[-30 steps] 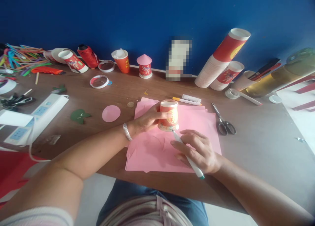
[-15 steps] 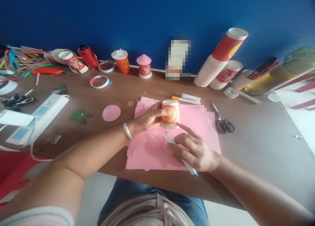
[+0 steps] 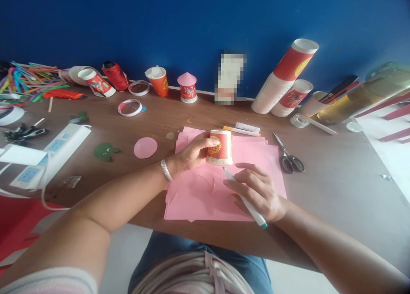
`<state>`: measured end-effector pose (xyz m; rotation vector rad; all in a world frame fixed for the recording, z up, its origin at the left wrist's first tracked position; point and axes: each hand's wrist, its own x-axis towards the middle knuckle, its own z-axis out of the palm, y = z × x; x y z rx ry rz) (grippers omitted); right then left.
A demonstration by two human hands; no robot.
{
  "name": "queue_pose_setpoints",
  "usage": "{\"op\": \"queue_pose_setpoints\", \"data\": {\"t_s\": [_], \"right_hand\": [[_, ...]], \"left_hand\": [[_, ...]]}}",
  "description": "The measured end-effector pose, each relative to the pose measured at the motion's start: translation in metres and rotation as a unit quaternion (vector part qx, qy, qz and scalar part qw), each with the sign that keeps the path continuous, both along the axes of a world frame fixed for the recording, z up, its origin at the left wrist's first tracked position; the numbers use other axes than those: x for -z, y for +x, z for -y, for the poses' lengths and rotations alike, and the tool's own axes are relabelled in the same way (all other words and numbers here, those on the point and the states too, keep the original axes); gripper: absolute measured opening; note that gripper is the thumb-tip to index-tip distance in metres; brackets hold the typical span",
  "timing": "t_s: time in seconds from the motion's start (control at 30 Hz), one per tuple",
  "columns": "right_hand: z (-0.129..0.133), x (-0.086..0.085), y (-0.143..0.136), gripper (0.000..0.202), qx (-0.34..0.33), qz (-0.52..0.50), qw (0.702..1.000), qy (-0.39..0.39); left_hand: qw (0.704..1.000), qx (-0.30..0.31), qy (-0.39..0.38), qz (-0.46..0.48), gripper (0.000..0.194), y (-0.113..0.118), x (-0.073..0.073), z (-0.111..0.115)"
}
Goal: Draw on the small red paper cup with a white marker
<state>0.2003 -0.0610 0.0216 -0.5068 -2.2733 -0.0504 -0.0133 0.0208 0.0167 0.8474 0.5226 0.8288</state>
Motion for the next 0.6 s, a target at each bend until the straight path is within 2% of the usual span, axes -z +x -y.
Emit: {"op": "queue_pose_setpoints", "data": {"t_s": [0.17,0.3,0.6], "right_hand": [[-0.0005,0.001,-0.0005,0.021,-0.014,-0.025,1.0,-0.011],[0.0004,0.0026,-0.0012,0.023,0.002,-0.039,0.999,-0.03],[0.0019,-0.0027,-0.0028,0.026,0.04,-0.049,0.996,-0.069]], "left_hand": [[1.0,0.007,0.002,0.008,0.016,0.0002,0.0028,-0.0007],[1.0,0.012,0.002,0.003,0.023,-0.0002,0.0054,-0.002],[0.997,0.0,0.076,-0.022,0.03,-0.0001,0.0082,-0.0017]]}}
